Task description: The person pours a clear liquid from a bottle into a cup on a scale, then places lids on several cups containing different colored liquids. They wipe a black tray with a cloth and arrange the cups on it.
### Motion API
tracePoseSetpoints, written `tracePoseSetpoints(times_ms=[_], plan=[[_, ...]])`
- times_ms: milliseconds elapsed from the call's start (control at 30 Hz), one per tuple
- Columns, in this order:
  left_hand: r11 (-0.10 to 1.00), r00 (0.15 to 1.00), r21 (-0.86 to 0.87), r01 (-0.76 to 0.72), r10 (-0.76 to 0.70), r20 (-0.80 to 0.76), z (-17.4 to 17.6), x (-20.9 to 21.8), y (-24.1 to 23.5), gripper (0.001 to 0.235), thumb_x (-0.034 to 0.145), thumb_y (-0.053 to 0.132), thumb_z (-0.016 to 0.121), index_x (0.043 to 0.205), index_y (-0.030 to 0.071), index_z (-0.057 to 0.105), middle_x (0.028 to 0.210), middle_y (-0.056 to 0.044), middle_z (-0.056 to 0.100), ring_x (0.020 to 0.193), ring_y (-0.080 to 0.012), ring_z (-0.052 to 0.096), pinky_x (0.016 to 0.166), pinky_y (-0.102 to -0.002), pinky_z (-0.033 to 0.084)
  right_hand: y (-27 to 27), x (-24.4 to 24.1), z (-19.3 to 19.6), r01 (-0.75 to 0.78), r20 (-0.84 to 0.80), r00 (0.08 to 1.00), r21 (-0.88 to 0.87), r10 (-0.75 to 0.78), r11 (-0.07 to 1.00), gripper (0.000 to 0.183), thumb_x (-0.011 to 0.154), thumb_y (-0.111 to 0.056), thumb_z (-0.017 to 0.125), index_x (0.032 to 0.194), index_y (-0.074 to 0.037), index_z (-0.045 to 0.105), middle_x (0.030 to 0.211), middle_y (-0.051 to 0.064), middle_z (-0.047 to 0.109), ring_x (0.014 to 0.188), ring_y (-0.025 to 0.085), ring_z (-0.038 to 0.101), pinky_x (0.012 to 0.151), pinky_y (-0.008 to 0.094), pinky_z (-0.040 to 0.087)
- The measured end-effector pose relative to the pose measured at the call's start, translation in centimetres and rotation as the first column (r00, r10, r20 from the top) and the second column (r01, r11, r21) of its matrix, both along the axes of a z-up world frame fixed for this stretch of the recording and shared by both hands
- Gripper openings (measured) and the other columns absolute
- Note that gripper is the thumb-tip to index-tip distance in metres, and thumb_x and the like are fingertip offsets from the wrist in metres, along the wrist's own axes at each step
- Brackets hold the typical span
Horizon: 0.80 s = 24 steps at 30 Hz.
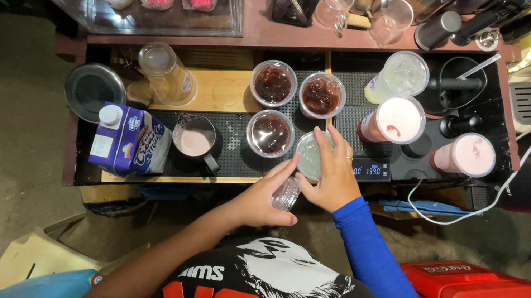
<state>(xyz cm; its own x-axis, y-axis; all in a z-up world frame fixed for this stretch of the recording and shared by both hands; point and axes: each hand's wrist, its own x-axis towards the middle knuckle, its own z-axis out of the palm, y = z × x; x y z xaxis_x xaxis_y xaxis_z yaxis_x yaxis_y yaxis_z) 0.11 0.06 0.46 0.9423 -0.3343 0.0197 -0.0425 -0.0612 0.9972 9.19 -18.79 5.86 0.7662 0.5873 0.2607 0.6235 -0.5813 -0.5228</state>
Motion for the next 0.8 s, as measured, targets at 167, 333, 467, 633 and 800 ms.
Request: tracePoseSetpoints(times_ms=[167, 333, 467, 633, 800], plan=[[1.0, 1.0, 0.027, -0.013, 0.014, -0.005, -0.4, 0.3, 0.1, 0.125, 0.068, 0.025, 0.085, 0.166, 0.002, 0.01, 0.168, -0.026, 0.024, 0.156, -0.0354, 0.029, 0.123, -0.038, 0.027, -0.3, 0.1, -0.2, 0.008, -0.023, 1.0, -0.029, -0.009, 1.0, 0.091, 0.075, -0.026, 0.077, 0.155, -0.006, 0.038, 0.151, 0.028, 0.037, 0.135, 0.049, 0.04, 0.116, 0.054, 0.034], [0.997, 1.0, 0.07, -0.01, 0.009, 0.01, -1.0, 0.6, 0.3, 0.126, 0.066, 0.026, 0.087, 0.165, 0.001, 0.013, 0.167, -0.027, 0.026, 0.155, -0.0358, 0.03, 0.123, -0.038, 0.028, 0.1, 0.0, -0.2, 0.032, 0.0, 0.999, -0.043, -0.032, 0.999, 0.088, 0.078, -0.029, 0.078, 0.155, -0.005, 0.04, 0.148, 0.027, 0.04, 0.132, 0.048, 0.042, 0.113, 0.053, 0.037], [0.997, 1.0, 0.076, 0.011, -0.009, -0.028, -0.9, 0.7, 0.6, 0.125, 0.067, 0.026, 0.087, 0.164, -0.001, 0.013, 0.167, -0.026, 0.025, 0.156, -0.0356, 0.029, 0.122, -0.038, 0.028, 0.4, 0.0, -0.3, 0.051, 0.037, 0.998, -0.043, -0.049, 0.998, 0.085, 0.08, -0.031, 0.078, 0.153, -0.005, 0.043, 0.147, 0.027, 0.042, 0.131, 0.048, 0.044, 0.112, 0.053, 0.039], [0.996, 1.0, 0.085, 0.021, -0.02, -0.019, 0.0, 1.0, 0.9, 0.124, 0.066, 0.026, 0.086, 0.164, -0.002, 0.014, 0.167, -0.025, 0.026, 0.155, -0.0349, 0.031, 0.121, -0.038, 0.031, 0.6, 0.1, -0.4, 0.065, 0.087, 0.994, -0.045, -0.061, 0.997, 0.082, 0.082, -0.033, 0.079, 0.152, -0.005, 0.046, 0.145, 0.027, 0.044, 0.128, 0.048, 0.046, 0.11, 0.052, 0.041], [0.988, 0.999, 0.151, 0.036, -0.033, -0.019, 1.8, 1.3, 1.3, 0.121, 0.065, 0.025, 0.083, 0.162, -0.004, 0.017, 0.165, -0.025, 0.03, 0.151, -0.0347, 0.038, 0.118, -0.036, 0.035, 0.7, 0.1, -0.6, 0.07, 0.111, 0.992, -0.051, -0.064, 0.996, 0.082, 0.083, -0.033, 0.079, 0.152, -0.005, 0.046, 0.145, 0.027, 0.045, 0.124, 0.047, 0.048, 0.108, 0.052, 0.042]])
